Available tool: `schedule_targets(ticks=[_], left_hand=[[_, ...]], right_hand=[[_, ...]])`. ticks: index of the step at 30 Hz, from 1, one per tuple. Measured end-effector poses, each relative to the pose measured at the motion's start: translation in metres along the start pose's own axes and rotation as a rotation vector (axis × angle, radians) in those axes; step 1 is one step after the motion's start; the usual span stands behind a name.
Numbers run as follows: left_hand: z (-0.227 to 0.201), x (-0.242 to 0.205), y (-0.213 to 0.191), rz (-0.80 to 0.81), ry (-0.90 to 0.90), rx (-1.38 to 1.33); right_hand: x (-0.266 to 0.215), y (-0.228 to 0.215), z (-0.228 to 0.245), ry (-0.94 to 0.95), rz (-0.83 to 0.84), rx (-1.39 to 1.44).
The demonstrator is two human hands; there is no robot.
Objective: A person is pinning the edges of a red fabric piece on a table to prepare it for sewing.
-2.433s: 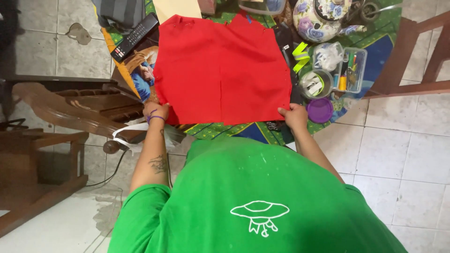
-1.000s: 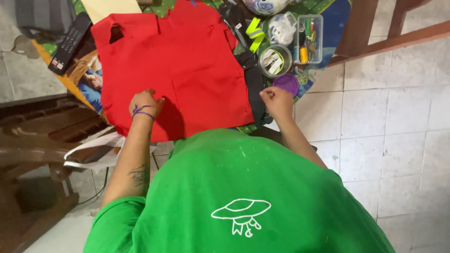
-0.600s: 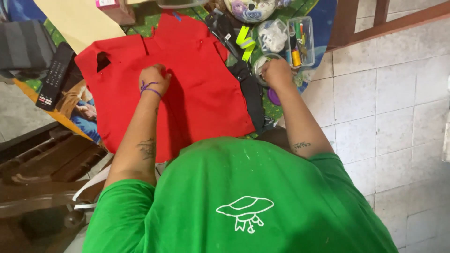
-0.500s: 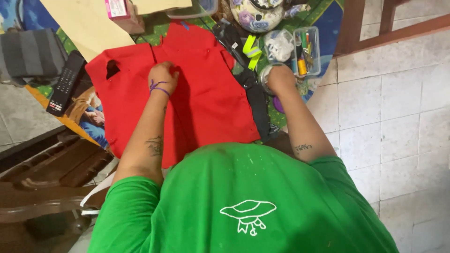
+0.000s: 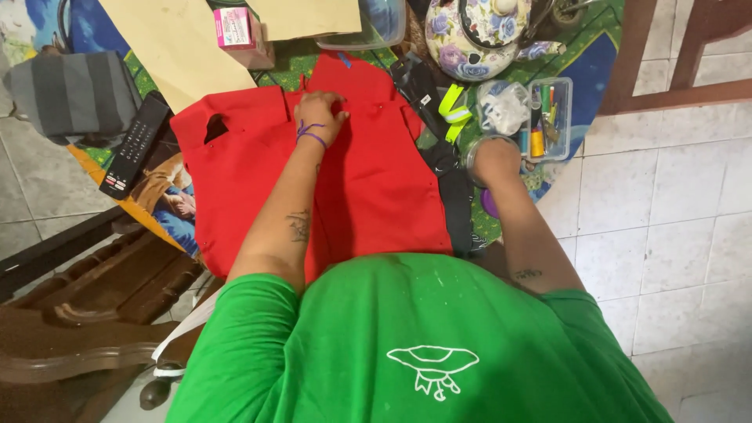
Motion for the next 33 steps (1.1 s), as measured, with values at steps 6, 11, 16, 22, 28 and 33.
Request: schedule_targets(ticks=[6, 11, 16, 22, 28, 33], left_hand=[[-0.001, -0.001, -0.004, -0.064, 0.005, -0.04], [0.001, -0.002, 0.0, -0.066, -0.023, -0.01], [-0.008, -0.008, -0.011, -0.117, -0.059, -0.07], [-0.009, -0.01, -0.005, -0.106, -0.134, -0.013], [-0.015, -0.006, -0.004, -0.071, -0.162, -0.008], [-0.012, -0.006, -0.008, -0.048, -0.106, -0.083]], right_hand=[[-0.007, -0.01, 0.007, -0.016, 0.004, -0.019], [0.001, 0.002, 0.0, 0.004, 0.028, -0.007], [0.014, 0.019, -0.015, -0.023, -0.007, -0.009], [0.0, 0.006, -0.012, -0.071, -0.001, 0.014], [0.008, 0.015, -0.022, -0.148, 0.038, -0.008], [0.031, 0.056, -0.049, -0.127, 0.007, 0.057]])
Point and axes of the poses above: each hand's wrist, its own x-axis towards the middle knuckle, its own y-axis out of the palm, z = x × y, the point moved 2 cm from there along x, towards the middle knuckle, and after that the axes turned 2 degrees about -x, right-handed, at the moved point
